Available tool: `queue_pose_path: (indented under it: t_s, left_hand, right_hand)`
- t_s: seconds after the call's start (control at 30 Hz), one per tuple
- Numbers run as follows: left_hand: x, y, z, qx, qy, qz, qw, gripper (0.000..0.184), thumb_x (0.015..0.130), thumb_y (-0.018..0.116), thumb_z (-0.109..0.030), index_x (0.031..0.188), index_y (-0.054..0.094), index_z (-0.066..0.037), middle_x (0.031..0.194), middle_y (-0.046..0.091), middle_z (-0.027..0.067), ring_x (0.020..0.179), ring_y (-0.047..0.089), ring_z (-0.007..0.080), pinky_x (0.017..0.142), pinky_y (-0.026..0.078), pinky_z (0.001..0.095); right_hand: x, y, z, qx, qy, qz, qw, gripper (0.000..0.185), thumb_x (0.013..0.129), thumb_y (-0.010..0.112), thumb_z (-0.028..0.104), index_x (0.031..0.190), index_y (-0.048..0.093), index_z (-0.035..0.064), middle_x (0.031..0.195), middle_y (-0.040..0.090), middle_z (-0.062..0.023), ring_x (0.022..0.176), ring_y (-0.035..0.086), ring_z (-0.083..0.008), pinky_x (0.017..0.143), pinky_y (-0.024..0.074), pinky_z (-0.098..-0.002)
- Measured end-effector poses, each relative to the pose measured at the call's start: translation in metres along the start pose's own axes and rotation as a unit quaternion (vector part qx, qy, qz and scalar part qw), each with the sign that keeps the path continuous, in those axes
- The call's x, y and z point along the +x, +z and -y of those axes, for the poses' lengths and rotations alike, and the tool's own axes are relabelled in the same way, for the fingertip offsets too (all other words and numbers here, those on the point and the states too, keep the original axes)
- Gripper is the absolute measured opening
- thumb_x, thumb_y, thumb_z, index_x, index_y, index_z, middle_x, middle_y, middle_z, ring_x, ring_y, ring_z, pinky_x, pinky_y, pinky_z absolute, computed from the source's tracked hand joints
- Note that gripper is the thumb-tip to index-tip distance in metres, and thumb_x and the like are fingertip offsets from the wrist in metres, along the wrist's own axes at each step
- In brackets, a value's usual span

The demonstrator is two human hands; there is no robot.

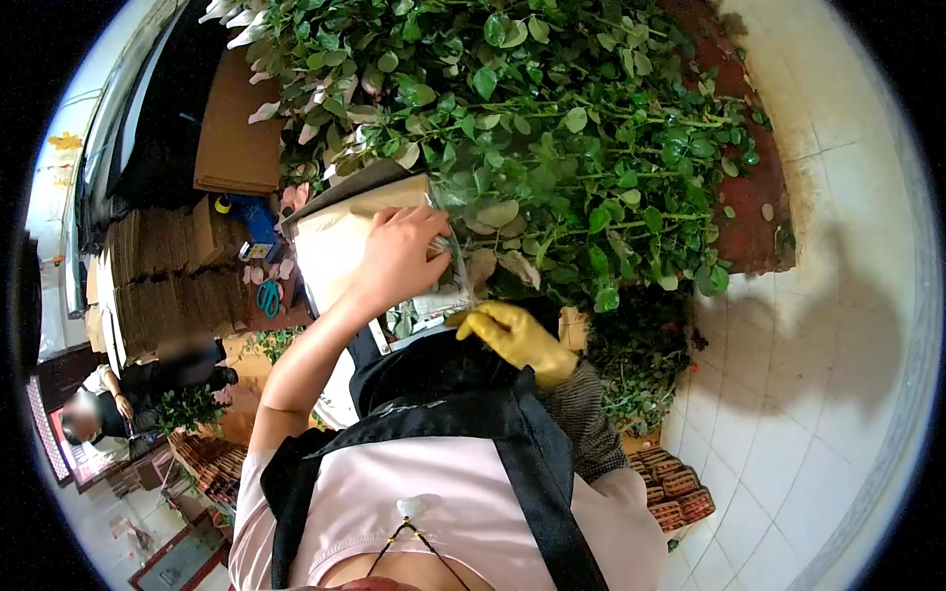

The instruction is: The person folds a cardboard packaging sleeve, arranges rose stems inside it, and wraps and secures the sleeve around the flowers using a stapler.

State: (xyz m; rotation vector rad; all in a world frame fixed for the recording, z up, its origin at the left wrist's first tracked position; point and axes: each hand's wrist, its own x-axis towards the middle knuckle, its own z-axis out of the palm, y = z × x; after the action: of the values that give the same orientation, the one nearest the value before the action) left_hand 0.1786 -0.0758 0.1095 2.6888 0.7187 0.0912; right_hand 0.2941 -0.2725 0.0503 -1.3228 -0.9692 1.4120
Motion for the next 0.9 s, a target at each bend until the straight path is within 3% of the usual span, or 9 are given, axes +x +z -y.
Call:
queue_pose_path:
  t_s: [0.07, 0.13, 0.23, 0.3, 0.37, 0.43, 0.53, 0.67, 0.9]
  left_hand:
    - [0.0, 0.005, 0.002, -0.004, -0.008, 0.015, 1.0, 0.023, 0.078, 0.065, -0.019, 0.097, 0.07, -0.008, 0.097, 0.068, 0.0087, 0.101, 0.064, 0.0303, 0.097, 0.043, 0.0435]
    - [0.003, -0.001, 0.001, -0.009, -0.015, 0.034, 0.999, 0.025, 0.078, 0.066, -0.02, 0.099, 0.07, -0.008, 0.102, 0.068, 0.0091, 0.105, 0.063, 0.0302, 0.099, 0.043, 0.0432]
    - [-0.008, -0.006, 0.013, -0.039, 0.045, -0.011, 0.998, 0.029, 0.08, 0.069, -0.018, 0.107, 0.07, -0.007, 0.124, 0.065, 0.0126, 0.119, 0.059, 0.0319, 0.105, 0.042, 0.043]
    - [-0.03, -0.028, 0.02, -0.253, 0.032, -0.048, 0.966, 0.036, 0.084, 0.071, -0.013, 0.119, 0.068, -0.006, 0.137, 0.059, 0.0155, 0.126, 0.055, 0.0343, 0.107, 0.042, 0.0441]
    - [-0.068, -0.036, 0.047, -0.163, -0.056, -0.187, 0.967, 0.04, 0.088, 0.071, -0.007, 0.127, 0.062, -0.004, 0.137, 0.057, 0.017, 0.125, 0.055, 0.034, 0.104, 0.044, 0.0453]
    - [-0.113, -0.037, 0.077, 0.014, -0.184, -0.284, 0.941, 0.033, 0.092, 0.068, -0.01, 0.123, 0.062, -0.002, 0.127, 0.059, 0.0174, 0.114, 0.059, 0.0299, 0.098, 0.047, 0.0409]
    - [-0.158, -0.006, 0.096, -0.277, -0.321, -0.302, 0.854, 0.024, 0.099, 0.064, -0.016, 0.117, 0.062, -0.001, 0.089, 0.066, 0.0099, 0.074, 0.061, 0.0189, 0.071, 0.05, 0.0319]
    - [-0.149, 0.013, 0.077, -0.272, -0.367, -0.259, 0.851, 0.025, 0.099, 0.063, -0.019, 0.089, 0.059, 0.003, 0.065, 0.059, 0.0096, 0.059, 0.051, 0.0102, 0.055, 0.042, 0.0309]
    - [-0.112, -0.052, 0.035, -0.381, -0.208, -0.266, 0.861, 0.029, 0.098, 0.065, -0.018, 0.079, 0.056, 0.002, 0.056, 0.05, 0.0033, 0.054, 0.04, 0.0067, 0.049, 0.034, 0.029]
  right_hand:
    - [0.018, 0.015, -0.04, 0.041, 0.091, 0.007, 0.995, 0.03, 0.105, 0.055, 0.027, 0.108, 0.07, 0.0012, 0.109, 0.072, -0.0081, 0.098, 0.065, -0.0162, 0.088, 0.0505, -0.0306]
    - [0.05, 0.009, -0.087, 0.07, 0.192, -0.036, 0.978, 0.033, 0.103, 0.057, 0.029, 0.118, 0.068, 0.0022, 0.12, 0.071, -0.0087, 0.105, 0.064, -0.0185, 0.092, 0.0499, -0.0329]
    - [0.096, -0.018, -0.109, 0.08, 0.128, -0.206, 0.967, 0.033, 0.102, 0.058, 0.029, 0.12, 0.067, 0.0022, 0.122, 0.069, -0.0092, 0.107, 0.063, -0.0192, 0.094, 0.0494, -0.033]
    - [0.108, -0.029, -0.11, 0.066, 0.116, -0.228, 0.964, 0.033, 0.102, 0.058, 0.028, 0.122, 0.066, 0.0022, 0.124, 0.068, -0.0095, 0.109, 0.062, -0.0196, 0.095, 0.0491, -0.0331]
    - [0.108, -0.036, -0.103, 0.051, 0.11, -0.237, 0.964, 0.034, 0.102, 0.058, 0.028, 0.123, 0.065, 0.0022, 0.125, 0.067, -0.0098, 0.111, 0.062, -0.0201, 0.095, 0.0488, -0.0331]
    - [0.1, -0.038, -0.097, 0.04, 0.111, -0.238, 0.964, 0.034, 0.102, 0.059, 0.027, 0.125, 0.063, 0.0022, 0.127, 0.066, -0.0102, 0.112, 0.061, -0.0205, 0.096, 0.0485, -0.0332]
    - [0.091, -0.036, -0.09, 0.022, 0.113, -0.238, 0.964, 0.035, 0.101, 0.059, 0.026, 0.127, 0.062, 0.0023, 0.129, 0.065, -0.0107, 0.114, 0.06, -0.0212, 0.097, 0.048, -0.0333]
    - [0.087, -0.035, -0.087, -0.004, 0.112, -0.239, 0.964, 0.037, 0.101, 0.059, 0.025, 0.13, 0.06, 0.0023, 0.132, 0.063, -0.0113, 0.118, 0.059, -0.0221, 0.099, 0.0474, -0.0334]
    - [0.088, -0.033, -0.092, -0.039, 0.102, -0.255, 0.961, 0.042, 0.1, 0.06, 0.024, 0.135, 0.056, 0.0023, 0.137, 0.059, -0.0125, 0.123, 0.056, -0.0237, 0.102, 0.0464, -0.0336]
